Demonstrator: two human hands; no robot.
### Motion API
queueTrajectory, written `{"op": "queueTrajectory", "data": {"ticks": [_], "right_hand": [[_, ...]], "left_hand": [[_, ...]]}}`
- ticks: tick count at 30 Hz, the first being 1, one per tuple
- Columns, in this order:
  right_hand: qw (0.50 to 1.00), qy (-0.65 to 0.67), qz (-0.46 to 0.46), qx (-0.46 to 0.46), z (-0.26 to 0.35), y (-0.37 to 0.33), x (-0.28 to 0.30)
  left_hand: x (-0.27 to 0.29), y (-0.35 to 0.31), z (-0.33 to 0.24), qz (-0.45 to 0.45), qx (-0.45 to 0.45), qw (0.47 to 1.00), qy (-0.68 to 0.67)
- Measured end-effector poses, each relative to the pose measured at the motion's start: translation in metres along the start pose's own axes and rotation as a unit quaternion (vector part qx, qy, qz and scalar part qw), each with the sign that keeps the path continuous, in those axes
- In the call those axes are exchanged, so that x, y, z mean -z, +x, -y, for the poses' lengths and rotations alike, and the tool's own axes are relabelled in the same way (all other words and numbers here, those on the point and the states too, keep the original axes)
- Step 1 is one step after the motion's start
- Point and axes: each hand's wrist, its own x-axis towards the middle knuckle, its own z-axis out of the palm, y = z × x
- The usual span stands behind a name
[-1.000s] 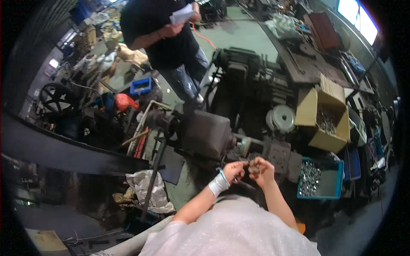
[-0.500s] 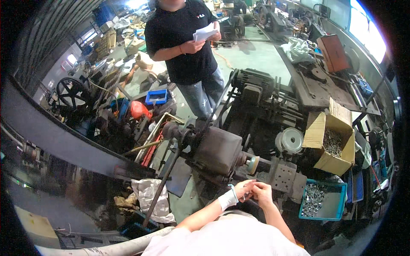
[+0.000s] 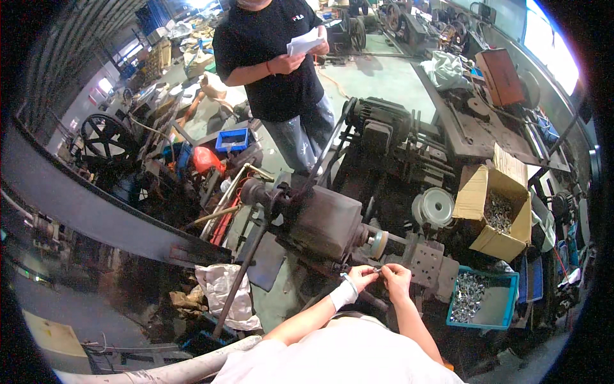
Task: The person repeatedly picks small metal parts from a blue bin and presses them against a rotating grinding wheel to deburr or smooth edges. After each part, they place it back into the bin and continue the cycle. A coworker stands nearby holding a paper.
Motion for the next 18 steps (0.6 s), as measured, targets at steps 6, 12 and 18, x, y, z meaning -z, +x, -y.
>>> {"op": "queueTrajectory", "data": {"ticks": [6, 12, 18], "right_hand": [[1.000, 0.024, 0.006, -0.012, -0.003, 0.004, 0.001], [0.999, 0.019, -0.002, -0.040, 0.001, 0.006, 0.000], [0.999, 0.024, 0.001, -0.024, -0.005, 0.006, 0.001]], "left_hand": [[0.001, 0.003, 0.000, 0.014, 0.008, 0.999, 0.028], [0.001, 0.004, 0.003, 0.007, 0.046, 0.998, 0.030], [0.001, -0.002, -0.010, 0.007, 0.032, 0.999, 0.043]]}}
